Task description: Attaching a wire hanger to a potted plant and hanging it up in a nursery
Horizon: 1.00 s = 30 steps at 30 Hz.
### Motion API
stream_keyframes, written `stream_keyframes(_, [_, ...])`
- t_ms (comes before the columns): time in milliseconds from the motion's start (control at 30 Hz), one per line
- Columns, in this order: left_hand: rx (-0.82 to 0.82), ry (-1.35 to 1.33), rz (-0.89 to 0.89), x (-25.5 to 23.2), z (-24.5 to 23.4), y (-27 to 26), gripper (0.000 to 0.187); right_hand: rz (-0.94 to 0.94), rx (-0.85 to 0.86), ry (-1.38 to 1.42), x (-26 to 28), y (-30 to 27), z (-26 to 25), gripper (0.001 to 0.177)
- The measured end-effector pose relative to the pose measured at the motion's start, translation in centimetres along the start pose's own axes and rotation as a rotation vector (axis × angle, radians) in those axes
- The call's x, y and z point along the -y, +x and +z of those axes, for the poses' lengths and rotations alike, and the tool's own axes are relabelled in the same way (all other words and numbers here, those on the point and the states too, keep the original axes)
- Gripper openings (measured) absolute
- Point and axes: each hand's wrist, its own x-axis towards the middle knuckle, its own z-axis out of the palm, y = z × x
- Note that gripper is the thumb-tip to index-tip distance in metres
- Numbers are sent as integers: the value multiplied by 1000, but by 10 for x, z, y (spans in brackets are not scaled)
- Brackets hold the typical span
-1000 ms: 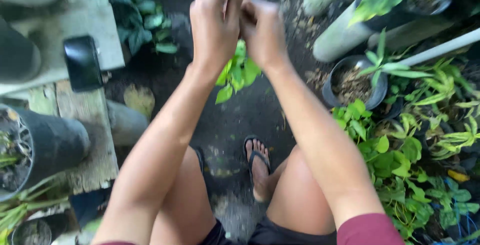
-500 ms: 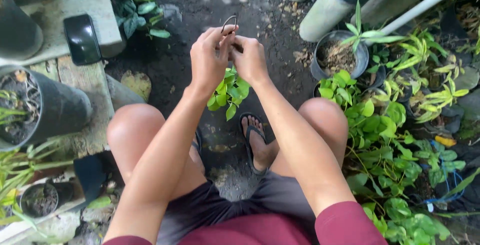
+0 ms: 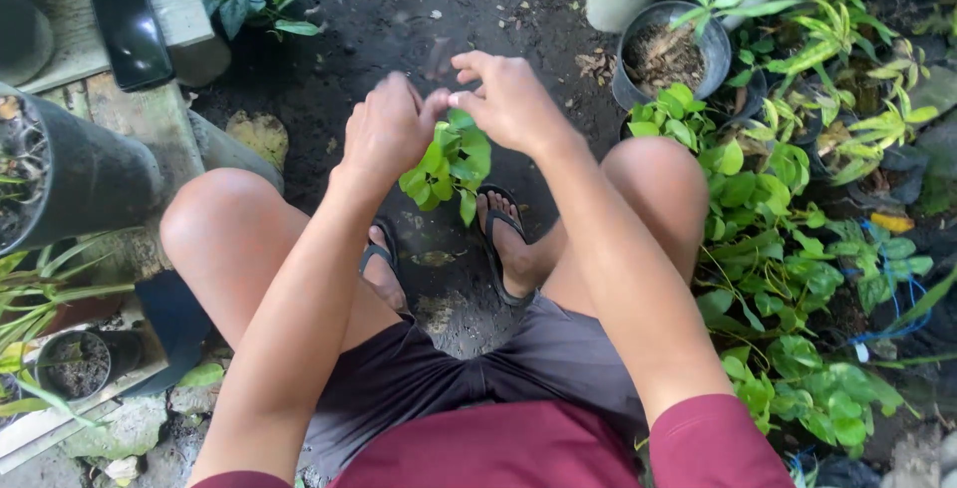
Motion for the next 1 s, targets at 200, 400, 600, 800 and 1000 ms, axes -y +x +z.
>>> stream_keyframes(200, [45, -263, 553, -98, -2, -50, 38, -215, -362, 456, -15, -109, -84, 36])
stream_keyframes(400, [115, -358, 745, -242, 70, -55, 29, -197, -796, 572, -85, -200, -111, 20])
stream_keyframes(600, [496, -237, 510, -300, 221, -55, 47, 192, -1164, 644, -215, -231, -64, 19])
stream_keyframes(800, [707, -375, 211, -222, 385, -59, 48, 517, -1100, 510, -346, -253, 55, 17])
stream_keyframes(1000, [906, -122, -30, -139, 452, -76, 60, 1024, -689, 296, -409, -270, 165, 43])
